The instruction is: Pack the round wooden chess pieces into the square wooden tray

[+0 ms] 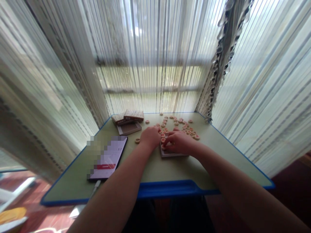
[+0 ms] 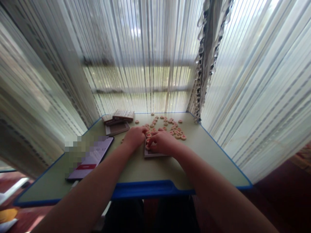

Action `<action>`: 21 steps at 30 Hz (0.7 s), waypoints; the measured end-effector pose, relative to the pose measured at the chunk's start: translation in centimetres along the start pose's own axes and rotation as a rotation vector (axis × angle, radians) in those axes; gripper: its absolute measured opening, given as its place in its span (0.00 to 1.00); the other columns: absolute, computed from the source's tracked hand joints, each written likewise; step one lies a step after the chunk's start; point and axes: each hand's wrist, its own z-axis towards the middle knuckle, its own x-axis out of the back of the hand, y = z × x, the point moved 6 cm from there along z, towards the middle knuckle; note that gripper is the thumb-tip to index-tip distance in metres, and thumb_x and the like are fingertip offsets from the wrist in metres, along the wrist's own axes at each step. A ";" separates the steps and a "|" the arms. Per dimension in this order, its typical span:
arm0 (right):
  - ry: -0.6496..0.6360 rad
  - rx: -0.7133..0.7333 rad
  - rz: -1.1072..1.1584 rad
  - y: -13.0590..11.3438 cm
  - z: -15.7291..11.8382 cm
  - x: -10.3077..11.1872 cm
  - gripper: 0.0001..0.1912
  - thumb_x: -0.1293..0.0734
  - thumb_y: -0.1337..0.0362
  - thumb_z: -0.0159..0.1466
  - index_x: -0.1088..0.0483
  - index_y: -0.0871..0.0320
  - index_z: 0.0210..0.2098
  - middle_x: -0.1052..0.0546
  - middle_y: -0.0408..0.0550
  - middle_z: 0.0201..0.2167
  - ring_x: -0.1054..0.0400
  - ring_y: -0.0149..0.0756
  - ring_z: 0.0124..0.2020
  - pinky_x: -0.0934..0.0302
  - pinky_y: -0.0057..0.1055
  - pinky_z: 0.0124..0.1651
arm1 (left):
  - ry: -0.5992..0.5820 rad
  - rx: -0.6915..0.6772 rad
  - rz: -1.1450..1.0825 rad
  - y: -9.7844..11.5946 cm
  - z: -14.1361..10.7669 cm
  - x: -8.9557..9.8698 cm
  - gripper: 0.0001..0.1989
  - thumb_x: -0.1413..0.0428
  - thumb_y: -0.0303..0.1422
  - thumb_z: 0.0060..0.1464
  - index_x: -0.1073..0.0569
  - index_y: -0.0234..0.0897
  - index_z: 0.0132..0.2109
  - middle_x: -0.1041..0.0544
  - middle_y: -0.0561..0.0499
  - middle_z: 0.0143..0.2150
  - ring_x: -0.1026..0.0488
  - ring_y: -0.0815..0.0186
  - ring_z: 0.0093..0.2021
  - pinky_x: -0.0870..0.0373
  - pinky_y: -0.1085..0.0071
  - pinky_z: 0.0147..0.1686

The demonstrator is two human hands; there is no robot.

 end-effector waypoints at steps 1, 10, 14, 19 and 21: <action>0.000 0.002 0.002 0.0 0.0 0.0 0.06 0.33 0.59 0.54 0.23 0.49 0.30 0.26 0.43 0.30 0.39 0.34 0.33 0.49 0.30 0.38 | -0.003 -0.009 -0.001 0.1 0.0 0.0 0.15 0.54 0.29 0.50 0.24 0.41 0.38 0.22 0.48 0.38 0.27 0.64 0.40 0.33 0.70 0.42; -0.001 0.014 -0.011 -0.1 0.0 0.2 0.08 0.33 0.58 0.55 0.23 0.50 0.31 0.26 0.45 0.30 0.38 0.34 0.32 0.49 0.31 0.39 | 0.001 -0.021 0.013 0.1 0.0 0.1 0.14 0.54 0.29 0.49 0.24 0.41 0.38 0.22 0.48 0.38 0.27 0.63 0.40 0.33 0.70 0.41; 0.022 -0.031 -0.046 0.3 0.0 0.8 0.07 0.34 0.61 0.55 0.23 0.52 0.31 0.27 0.46 0.28 0.39 0.35 0.33 0.48 0.31 0.38 | -0.011 -0.010 0.016 0.1 -0.1 0.0 0.15 0.55 0.29 0.50 0.24 0.41 0.38 0.22 0.48 0.38 0.27 0.63 0.40 0.33 0.70 0.42; 0.059 -0.084 -0.078 1.0 0.0 1.1 0.09 0.35 0.61 0.56 0.23 0.53 0.32 0.28 0.47 0.29 0.39 0.38 0.36 0.48 0.31 0.39 | -0.016 -0.006 0.018 0.1 -0.1 0.0 0.14 0.54 0.30 0.51 0.25 0.41 0.38 0.23 0.48 0.39 0.28 0.64 0.41 0.34 0.71 0.42; 0.080 -0.086 -0.062 1.4 0.0 1.1 0.09 0.36 0.61 0.57 0.24 0.53 0.33 0.28 0.47 0.29 0.40 0.38 0.36 0.48 0.32 0.40 | -0.003 -0.011 0.016 0.1 -0.1 0.1 0.14 0.55 0.29 0.51 0.25 0.41 0.37 0.23 0.48 0.38 0.27 0.63 0.40 0.34 0.70 0.42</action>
